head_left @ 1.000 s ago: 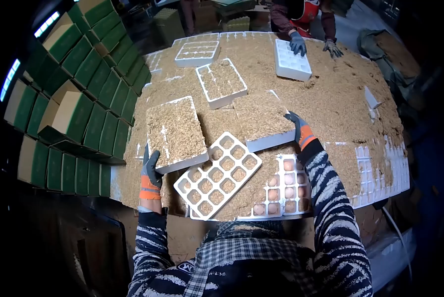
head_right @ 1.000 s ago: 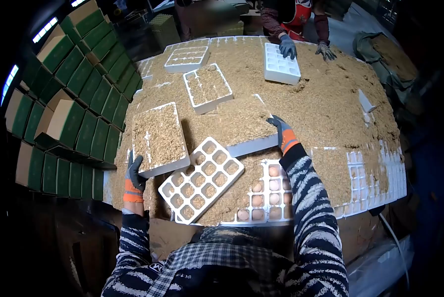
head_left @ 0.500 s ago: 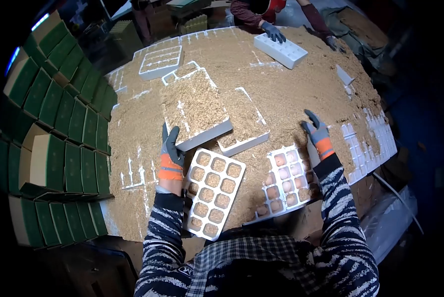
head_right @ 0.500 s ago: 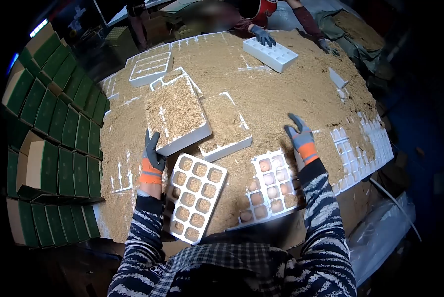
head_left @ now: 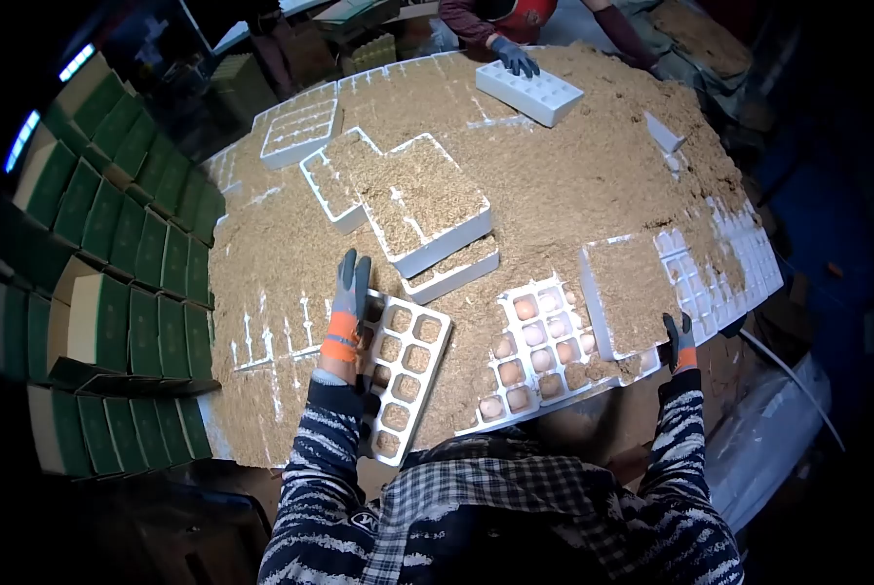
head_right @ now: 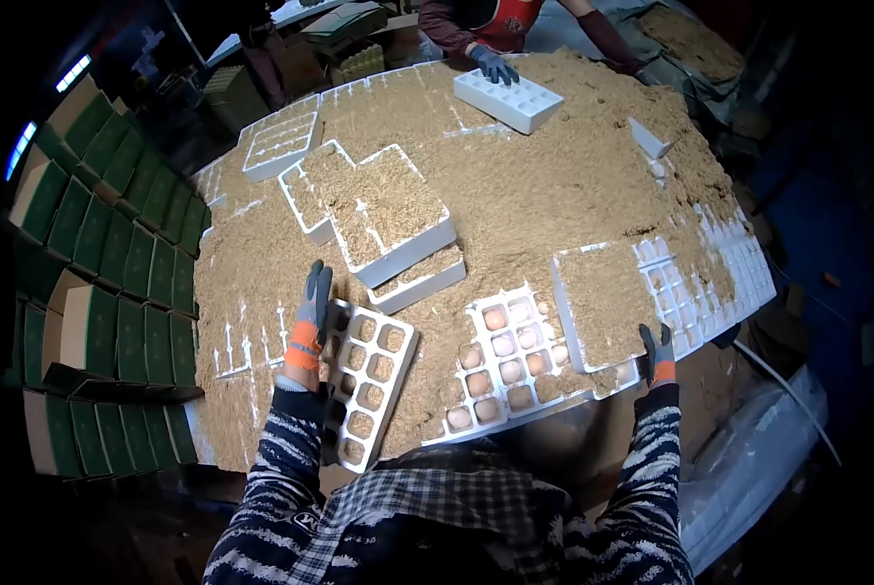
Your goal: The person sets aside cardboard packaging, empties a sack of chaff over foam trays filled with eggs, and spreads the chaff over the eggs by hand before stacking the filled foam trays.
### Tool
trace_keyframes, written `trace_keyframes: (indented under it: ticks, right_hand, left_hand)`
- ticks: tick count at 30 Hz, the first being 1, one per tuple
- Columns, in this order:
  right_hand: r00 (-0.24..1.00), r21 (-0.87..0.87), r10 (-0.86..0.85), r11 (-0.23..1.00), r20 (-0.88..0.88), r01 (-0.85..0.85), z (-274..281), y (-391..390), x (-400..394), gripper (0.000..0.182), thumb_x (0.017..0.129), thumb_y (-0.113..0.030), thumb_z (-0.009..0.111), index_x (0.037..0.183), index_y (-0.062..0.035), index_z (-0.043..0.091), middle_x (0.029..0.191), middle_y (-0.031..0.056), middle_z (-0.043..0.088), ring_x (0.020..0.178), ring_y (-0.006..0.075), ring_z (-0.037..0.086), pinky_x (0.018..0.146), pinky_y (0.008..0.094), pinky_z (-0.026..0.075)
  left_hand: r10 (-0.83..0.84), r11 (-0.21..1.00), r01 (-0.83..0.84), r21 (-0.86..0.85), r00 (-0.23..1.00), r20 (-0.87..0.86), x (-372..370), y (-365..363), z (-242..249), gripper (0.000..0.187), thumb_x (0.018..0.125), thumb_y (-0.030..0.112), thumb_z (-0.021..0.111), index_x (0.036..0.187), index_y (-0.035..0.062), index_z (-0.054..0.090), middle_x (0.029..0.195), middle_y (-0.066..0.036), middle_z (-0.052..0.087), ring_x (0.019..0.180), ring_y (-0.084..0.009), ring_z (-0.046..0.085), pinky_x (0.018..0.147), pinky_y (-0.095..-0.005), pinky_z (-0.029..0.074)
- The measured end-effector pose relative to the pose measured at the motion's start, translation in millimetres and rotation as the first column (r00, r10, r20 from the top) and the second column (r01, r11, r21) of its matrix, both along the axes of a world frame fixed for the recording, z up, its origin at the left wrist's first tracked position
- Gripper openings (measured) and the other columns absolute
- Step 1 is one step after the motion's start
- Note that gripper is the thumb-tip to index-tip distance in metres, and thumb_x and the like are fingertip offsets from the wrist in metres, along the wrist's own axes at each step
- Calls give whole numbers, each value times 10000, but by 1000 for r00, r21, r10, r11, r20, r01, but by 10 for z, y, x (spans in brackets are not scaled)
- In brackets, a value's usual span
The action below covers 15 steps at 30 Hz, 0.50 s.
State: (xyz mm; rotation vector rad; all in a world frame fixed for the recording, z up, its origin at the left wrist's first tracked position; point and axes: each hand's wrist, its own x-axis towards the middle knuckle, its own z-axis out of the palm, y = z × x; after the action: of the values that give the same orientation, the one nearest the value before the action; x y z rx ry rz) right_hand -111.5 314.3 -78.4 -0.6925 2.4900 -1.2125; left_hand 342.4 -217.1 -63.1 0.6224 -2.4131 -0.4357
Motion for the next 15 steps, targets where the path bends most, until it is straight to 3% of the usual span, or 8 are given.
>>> trace_keyframes:
  ticks: [2, 3, 9, 10, 11, 12, 13, 15]
  right_hand:
    - [918, -271, -185, 918, 351, 289, -67, -114, -1, 539, 835, -98, 676, 1316, -79, 433, 1253, 130, 514, 1083, 225, 541, 897, 331, 468]
    - [947, -272, -181, 928, 265, 254, -10, -151, 96, 472, 830, -93, 679, 1248, -71, 459, 1168, 119, 562, 1096, 230, 539, 882, 347, 483]
    - [706, -502, -14, 692, 708, 518, 787, -428, 284, 473, 781, 16, 689, 1210, -75, 513, 1200, 147, 525, 1052, 267, 570, 911, 406, 492]
    - [1000, -487, 26, 873, 11, -17, 801, -422, 212, 429, 800, 14, 664, 1200, -66, 533, 1201, 162, 540, 1060, 274, 574, 913, 399, 492]
    - [711, -76, 250, 917, -657, -392, 830, -437, 164, 387, 819, 11, 638, 1191, -57, 553, 1201, 177, 555, 1069, 282, 579, 915, 392, 491]
    - [981, -700, 185, 708, 55, -94, 999, -784, 360, 351, 842, -67, 620, 1188, -32, 573, 1215, 181, 573, 1089, 296, 584, 940, 391, 478]
    - [802, -213, 188, 907, -567, -363, 1054, -851, 281, 392, 837, -114, 624, 1211, -12, 565, 1214, 183, 591, 1108, 316, 582, 964, 384, 459]
    - [684, -224, 244, 825, -688, -520, 1189, -1413, 195, 423, 805, 17, 476, 1215, -17, 573, 1171, 199, 621, 1125, 365, 567, 985, 398, 435]
  left_hand:
    - [186, 982, -186, -38, 908, 376, 536, 160, -81, 484, 925, 290, 570, 1355, 91, 477, 1442, -254, 346, 1335, -414, 322, 1107, -457, 272]
    - [493, 711, -578, 401, 816, 303, 520, 482, 171, 681, 852, 520, 607, 1351, 70, 498, 1446, -219, 367, 1352, -380, 311, 1116, -437, 254]
    - [133, 354, -543, 762, 835, 533, 1327, 874, 51, 765, 771, 584, 658, 1289, 31, 556, 1399, -218, 456, 1242, -323, 492, 1013, -346, 402]
    - [192, 596, -488, 637, 858, 477, 1479, 903, -232, 710, 793, 522, 667, 1300, 40, 546, 1410, -196, 454, 1267, -319, 470, 1022, -347, 397]
    - [244, 590, -512, 624, 850, 467, 1352, 1125, 7, 654, 811, 445, 662, 1307, 38, 535, 1419, -177, 449, 1282, -333, 450, 1038, -347, 384]
    - [228, 630, -463, 623, 877, 422, 1401, 1103, -127, 622, 818, 411, 656, 1312, 54, 532, 1382, -177, 487, 1254, -339, 478, 1019, -357, 401]
    - [206, 668, -413, 619, 902, 379, 1456, 1092, -258, 593, 826, 377, 649, 1318, 70, 528, 1345, -178, 525, 1225, -346, 505, 1000, -368, 417]
    - [246, 594, -458, 662, 886, 393, 1348, 1226, -59, 570, 832, 376, 639, 1314, 91, 534, 1281, -185, 565, 1170, -348, 546, 963, -379, 440]
